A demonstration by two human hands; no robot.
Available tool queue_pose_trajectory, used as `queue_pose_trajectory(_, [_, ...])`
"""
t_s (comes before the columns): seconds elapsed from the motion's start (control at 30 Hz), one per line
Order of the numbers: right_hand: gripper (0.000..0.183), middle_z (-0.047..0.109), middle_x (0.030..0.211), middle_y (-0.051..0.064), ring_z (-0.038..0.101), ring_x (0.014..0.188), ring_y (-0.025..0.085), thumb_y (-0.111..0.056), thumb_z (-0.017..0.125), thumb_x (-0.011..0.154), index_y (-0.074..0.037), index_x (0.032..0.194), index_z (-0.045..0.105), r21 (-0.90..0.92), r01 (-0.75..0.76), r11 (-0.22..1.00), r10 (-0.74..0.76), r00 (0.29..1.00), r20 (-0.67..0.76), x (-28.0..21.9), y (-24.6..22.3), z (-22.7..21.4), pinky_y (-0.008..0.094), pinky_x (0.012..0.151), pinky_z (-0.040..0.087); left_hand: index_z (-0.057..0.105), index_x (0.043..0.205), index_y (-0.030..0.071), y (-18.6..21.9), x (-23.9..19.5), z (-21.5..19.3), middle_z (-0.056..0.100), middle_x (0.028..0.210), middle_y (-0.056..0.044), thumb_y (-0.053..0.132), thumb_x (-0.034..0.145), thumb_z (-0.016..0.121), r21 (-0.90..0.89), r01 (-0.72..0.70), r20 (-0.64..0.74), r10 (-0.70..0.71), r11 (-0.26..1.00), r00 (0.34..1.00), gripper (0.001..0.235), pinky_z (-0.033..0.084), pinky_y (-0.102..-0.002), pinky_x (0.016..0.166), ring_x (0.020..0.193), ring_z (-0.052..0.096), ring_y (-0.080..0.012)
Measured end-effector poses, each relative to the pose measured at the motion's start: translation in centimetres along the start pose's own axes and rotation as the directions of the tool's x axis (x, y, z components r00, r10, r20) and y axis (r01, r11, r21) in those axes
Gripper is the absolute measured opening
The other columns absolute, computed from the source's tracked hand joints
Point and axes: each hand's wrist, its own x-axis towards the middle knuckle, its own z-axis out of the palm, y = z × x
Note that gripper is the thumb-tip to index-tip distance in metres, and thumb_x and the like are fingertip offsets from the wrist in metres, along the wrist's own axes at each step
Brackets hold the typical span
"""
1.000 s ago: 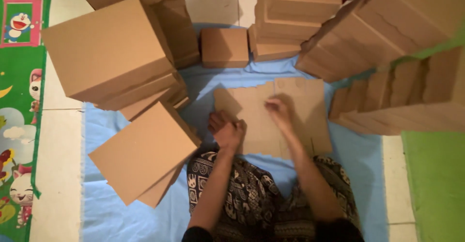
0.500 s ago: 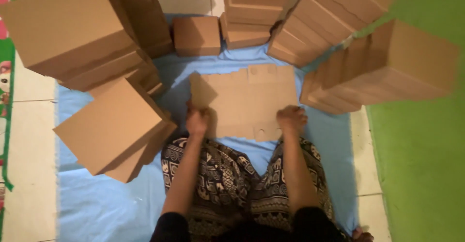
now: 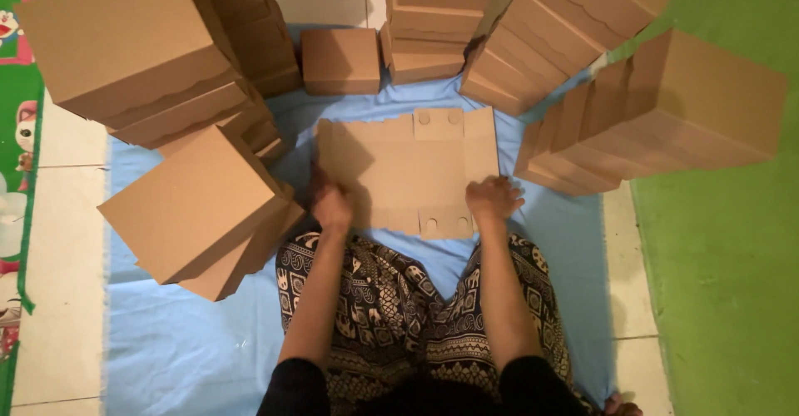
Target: The person sits on the floor and assembles flat cardboard pieces into small boxes by hand. They fold the flaps, interlock the tabs, and then place the finished boxes into a stack.
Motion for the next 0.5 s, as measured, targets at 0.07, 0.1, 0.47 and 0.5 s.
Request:
queue_pose_trajectory(0.07, [0.067,0.053,0.143,0.021,0.045,0.132,0.044,-0.050,0.044,0.094,-0.004,0.141,0.056,-0.030,-0.008,1.000,0.008,1.000,0.007,-0.3,-0.4,-0.8,0.057,0.106,0.026,0.065,0.114,0.009,2.6,-2.4,-6.8,0.070,0.104,-0.017,0.044,0.087,0.074,-0.081,0.013,0.047,-0.009,0.997,0.999,0.045,0.059,-0.051,0.087,0.102,0.073,-0.0381])
queue_pose_trajectory(0.1, [0.067,0.053,0.143,0.021,0.045,0.132,0.044,-0.050,0.044,0.094,-0.004,0.141,0.056,-0.030,-0.007,1.000,0.008,1.000,0.008,-0.5,-0.5,-1.0,0.057,0.106,0.026,0.065,0.114,0.009,3.2,-3.1,-8.7,0.070,0.104,-0.017,0.044,0.087,0.074,-0.080,0.013,0.048,-0.010,0.997,0.999,0.045,0.059,-0.051,0.087,0.102,0.073,-0.0381])
queue_pose_trajectory(0.47, [0.064,0.065,0.126,0.022,0.063,0.117,0.041,-0.052,0.060,0.089,0.000,0.126,0.065,0.016,0.099,0.995,-0.099,0.994,-0.036,-2.1,-1.1,-3.0,0.054,0.092,0.046,0.059,0.133,0.005,1.4,-1.8,-3.5,0.065,0.123,-0.027,0.025,0.089,0.064,-0.161,-0.059,0.040,0.066,0.985,0.997,0.049,0.051,-0.059,0.102,0.116,0.064,-0.0484])
queue_pose_trajectory(0.5, [0.064,0.065,0.126,0.022,0.063,0.117,0.041,-0.052,0.060,0.089,0.000,0.126,0.065,0.017,0.102,0.995,-0.101,0.994,-0.037,-3.3,-1.0,-4.6,0.054,0.092,0.046,0.059,0.133,0.005,0.6,-1.1,-2.2,0.065,0.123,-0.027,0.025,0.089,0.064,-0.162,-0.058,0.037,0.065,0.985,0.997,0.049,0.051,-0.059,0.102,0.116,0.064,-0.0484])
